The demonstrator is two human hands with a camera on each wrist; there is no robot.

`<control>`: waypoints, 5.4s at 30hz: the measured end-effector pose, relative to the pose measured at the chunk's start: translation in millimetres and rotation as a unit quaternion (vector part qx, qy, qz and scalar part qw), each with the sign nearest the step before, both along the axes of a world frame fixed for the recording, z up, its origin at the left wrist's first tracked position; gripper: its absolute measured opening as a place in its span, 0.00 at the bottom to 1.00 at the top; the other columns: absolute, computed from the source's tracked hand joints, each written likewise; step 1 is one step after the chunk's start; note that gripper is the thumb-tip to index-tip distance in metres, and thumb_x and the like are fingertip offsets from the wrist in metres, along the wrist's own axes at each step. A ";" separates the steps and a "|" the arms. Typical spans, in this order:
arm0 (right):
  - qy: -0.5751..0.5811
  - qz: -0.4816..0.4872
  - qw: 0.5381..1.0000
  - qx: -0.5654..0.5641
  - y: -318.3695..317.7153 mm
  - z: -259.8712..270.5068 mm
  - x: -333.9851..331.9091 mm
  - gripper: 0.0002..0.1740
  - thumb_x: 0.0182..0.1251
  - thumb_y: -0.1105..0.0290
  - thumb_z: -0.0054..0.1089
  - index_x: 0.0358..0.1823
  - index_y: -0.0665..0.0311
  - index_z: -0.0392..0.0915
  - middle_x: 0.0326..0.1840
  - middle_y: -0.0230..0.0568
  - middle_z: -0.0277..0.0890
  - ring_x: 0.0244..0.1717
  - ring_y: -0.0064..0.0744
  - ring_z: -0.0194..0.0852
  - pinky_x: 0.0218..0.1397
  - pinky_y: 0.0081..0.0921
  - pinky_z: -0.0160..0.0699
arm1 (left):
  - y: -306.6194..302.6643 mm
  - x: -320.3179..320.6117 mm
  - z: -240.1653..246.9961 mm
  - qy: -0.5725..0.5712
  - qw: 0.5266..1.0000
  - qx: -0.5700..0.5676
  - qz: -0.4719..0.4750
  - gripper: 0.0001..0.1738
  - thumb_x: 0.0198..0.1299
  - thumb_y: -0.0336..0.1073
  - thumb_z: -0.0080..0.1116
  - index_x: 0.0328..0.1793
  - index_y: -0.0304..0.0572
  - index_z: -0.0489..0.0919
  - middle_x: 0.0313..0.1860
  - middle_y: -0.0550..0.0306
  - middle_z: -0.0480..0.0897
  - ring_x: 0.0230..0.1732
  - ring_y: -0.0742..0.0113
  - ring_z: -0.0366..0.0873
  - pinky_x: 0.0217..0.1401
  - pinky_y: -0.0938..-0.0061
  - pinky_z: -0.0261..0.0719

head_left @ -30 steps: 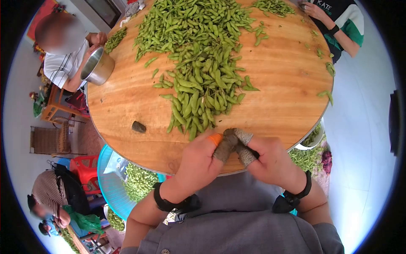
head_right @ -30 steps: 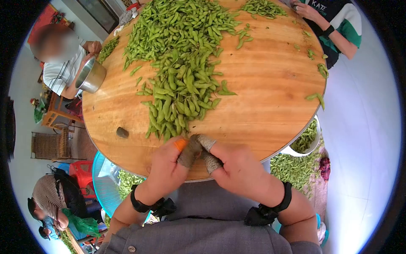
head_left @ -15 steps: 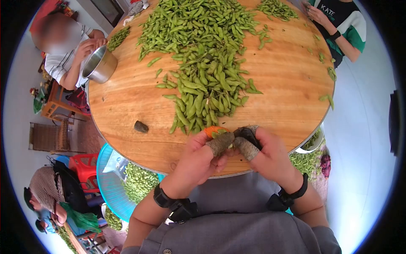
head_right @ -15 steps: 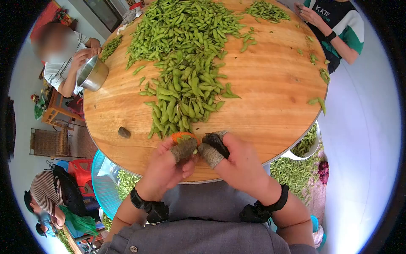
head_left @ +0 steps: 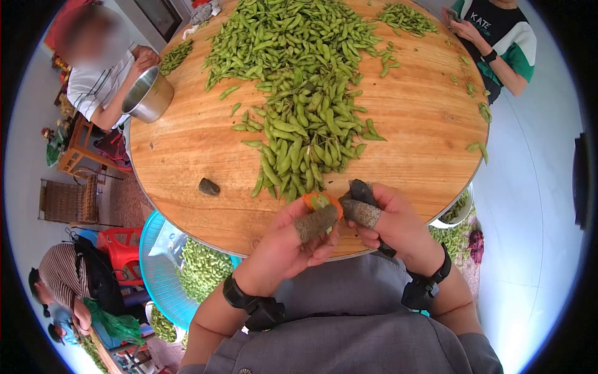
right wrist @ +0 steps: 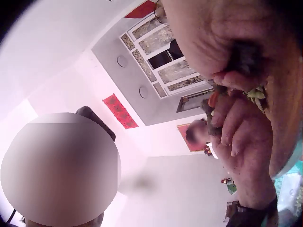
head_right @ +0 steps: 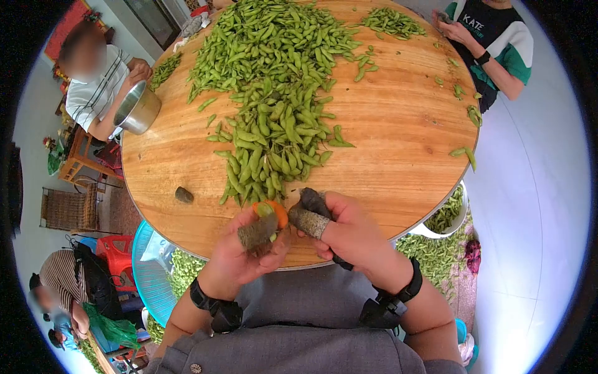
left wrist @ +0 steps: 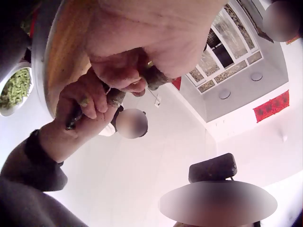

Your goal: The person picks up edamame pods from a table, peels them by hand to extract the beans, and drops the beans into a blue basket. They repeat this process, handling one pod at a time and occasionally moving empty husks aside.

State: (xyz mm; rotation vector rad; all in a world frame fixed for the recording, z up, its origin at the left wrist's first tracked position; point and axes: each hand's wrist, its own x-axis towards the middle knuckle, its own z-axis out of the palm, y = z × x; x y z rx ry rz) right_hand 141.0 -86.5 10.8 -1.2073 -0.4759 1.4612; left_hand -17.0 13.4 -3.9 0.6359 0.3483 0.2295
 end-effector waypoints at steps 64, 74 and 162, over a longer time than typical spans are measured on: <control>-0.016 0.083 0.996 0.029 -17.9 5.1 4.8 0.19 0.64 0.75 0.45 0.58 0.60 0.70 0.24 0.27 0.68 0.21 0.12 0.60 0.22 0.13 0.59 | -4.0 3.2 7.0 0.074 0.996 0.036 0.021 0.04 0.60 0.27 0.53 0.41 0.40 0.76 0.26 0.69 0.71 0.21 0.84 0.58 0.21 0.85 0.56; -0.310 0.071 0.940 0.126 -22.8 -1.5 2.7 0.19 0.57 0.79 0.50 0.52 0.65 0.72 0.26 0.35 0.70 0.28 0.17 0.65 0.32 0.18 0.68 | -4.3 10.8 -8.3 0.101 0.784 0.608 0.079 0.08 0.63 0.34 0.53 0.43 0.40 0.79 0.24 0.72 0.71 0.23 0.84 0.63 0.26 0.87 0.62; -0.477 0.155 0.850 0.163 -27.1 16.3 4.5 0.11 0.56 0.72 0.60 0.41 0.63 0.73 0.30 0.40 0.75 0.30 0.35 0.74 0.36 0.25 0.71 | -7.4 1.9 -3.8 0.034 0.945 0.297 -0.133 0.10 0.68 0.36 0.41 0.47 0.40 0.71 0.30 0.64 0.72 0.28 0.80 0.67 0.27 0.83 0.66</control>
